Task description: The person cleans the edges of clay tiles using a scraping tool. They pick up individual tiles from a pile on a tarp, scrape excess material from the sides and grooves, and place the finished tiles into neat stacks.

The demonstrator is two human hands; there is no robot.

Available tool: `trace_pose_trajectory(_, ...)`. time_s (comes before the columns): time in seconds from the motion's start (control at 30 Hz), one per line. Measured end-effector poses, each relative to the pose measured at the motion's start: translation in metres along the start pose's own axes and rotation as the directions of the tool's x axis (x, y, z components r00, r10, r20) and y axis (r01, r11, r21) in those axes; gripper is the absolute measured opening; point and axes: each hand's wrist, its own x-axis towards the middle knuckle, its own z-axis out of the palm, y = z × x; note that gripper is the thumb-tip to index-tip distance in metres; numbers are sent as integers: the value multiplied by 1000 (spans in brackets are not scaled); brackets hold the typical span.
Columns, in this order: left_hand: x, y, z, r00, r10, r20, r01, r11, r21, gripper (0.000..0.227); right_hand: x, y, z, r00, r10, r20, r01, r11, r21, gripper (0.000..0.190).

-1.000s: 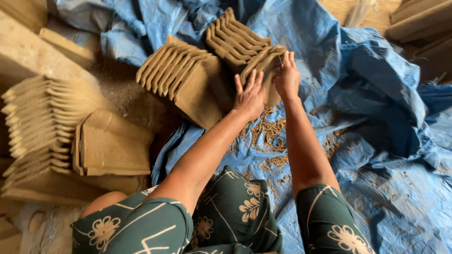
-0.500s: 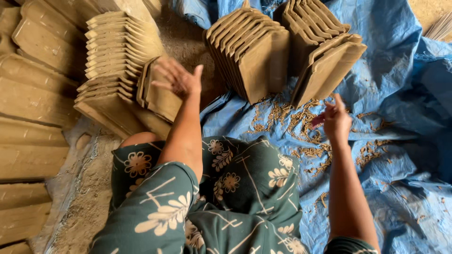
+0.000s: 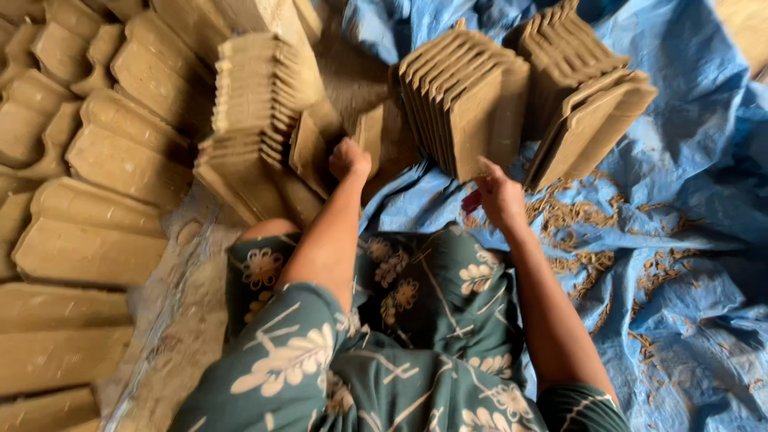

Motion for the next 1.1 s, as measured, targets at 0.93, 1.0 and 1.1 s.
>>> trace_pose_trajectory(0.93, -318, 194, -113, 353, 762, 542, -760, 572, -310, 45, -100, 119, -99, 830, -94, -551, -133, 924, -357, 24)
trace_pose_trajectory(1.0, -329, 197, -91, 320, 733, 601, -756, 579, -304, 46, -108, 139, -93, 823, -46, -566, -178, 925, -336, 23)
trace_pose_trajectory(1.1, -344, 198, -108, 298, 702, 647, -746, 594, -301, 42, -127, 147, -99, 793, 2, -610, -181, 956, -232, 16)
